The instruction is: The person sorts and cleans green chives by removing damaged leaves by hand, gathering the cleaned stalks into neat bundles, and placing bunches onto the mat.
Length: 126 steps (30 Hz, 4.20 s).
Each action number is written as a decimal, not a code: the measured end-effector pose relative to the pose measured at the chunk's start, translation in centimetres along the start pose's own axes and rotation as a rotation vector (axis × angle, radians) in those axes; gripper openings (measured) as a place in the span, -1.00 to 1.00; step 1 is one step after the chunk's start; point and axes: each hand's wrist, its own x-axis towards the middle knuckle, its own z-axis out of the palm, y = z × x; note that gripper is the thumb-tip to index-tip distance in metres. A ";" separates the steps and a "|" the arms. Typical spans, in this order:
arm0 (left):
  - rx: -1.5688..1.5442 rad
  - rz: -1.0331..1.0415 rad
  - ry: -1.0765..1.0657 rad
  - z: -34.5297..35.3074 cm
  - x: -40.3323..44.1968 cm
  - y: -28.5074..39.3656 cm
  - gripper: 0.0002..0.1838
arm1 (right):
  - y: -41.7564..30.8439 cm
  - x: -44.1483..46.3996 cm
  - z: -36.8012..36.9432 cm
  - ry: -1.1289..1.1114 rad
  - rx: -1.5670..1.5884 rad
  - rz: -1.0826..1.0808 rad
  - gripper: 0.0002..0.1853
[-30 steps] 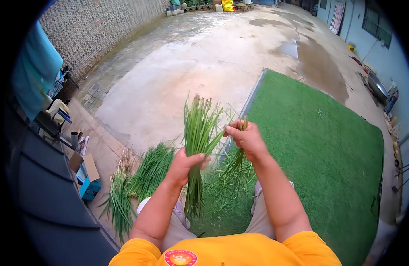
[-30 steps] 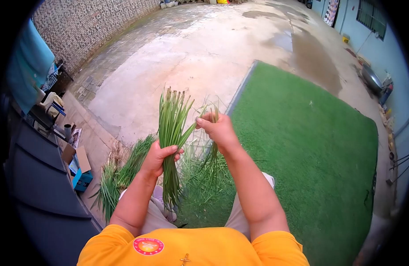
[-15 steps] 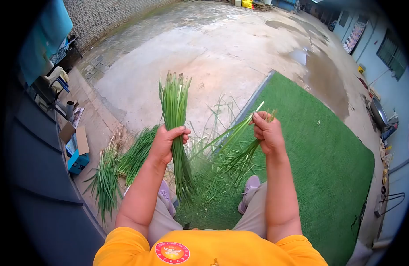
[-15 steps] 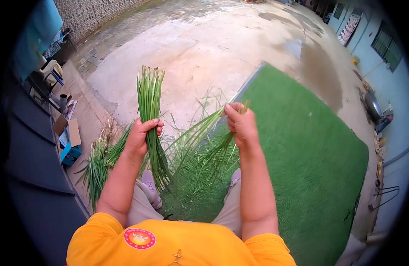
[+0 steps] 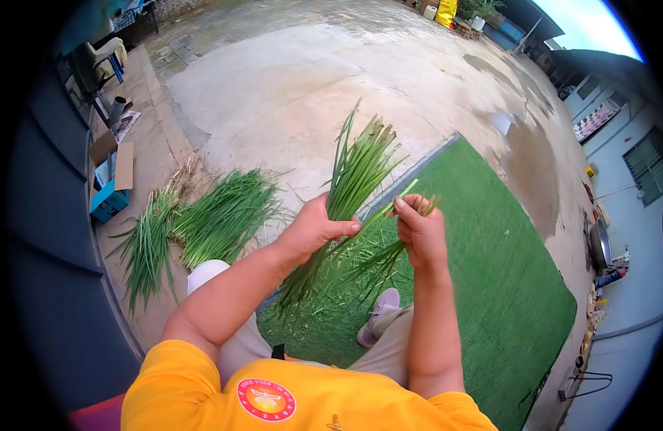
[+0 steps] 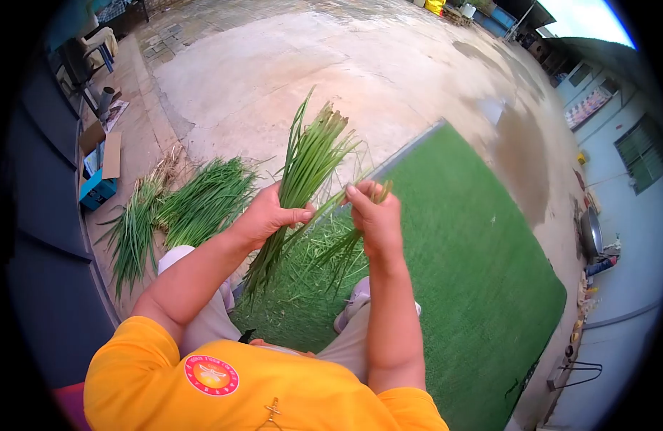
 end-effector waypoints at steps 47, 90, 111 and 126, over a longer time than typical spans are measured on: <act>-0.146 -0.208 -0.297 -1.1 0.1 0.4 -0.59 | 0.2 -0.5 -0.5 -0.173 -0.169 -0.027 -0.87; -0.390 -0.167 -0.141 -3.7 -0.2 1.7 -0.63 | 0.7 1.0 -0.9 0.171 0.216 -0.111 -0.71; -0.098 -0.142 0.075 -1.7 -0.9 1.3 -0.84 | 1.5 1.2 1.3 0.106 0.315 0.010 -0.84; -0.092 -0.083 0.009 -2.0 -0.8 1.1 -0.79 | 1.0 4.2 -4.9 0.453 0.542 -0.167 -0.81</act>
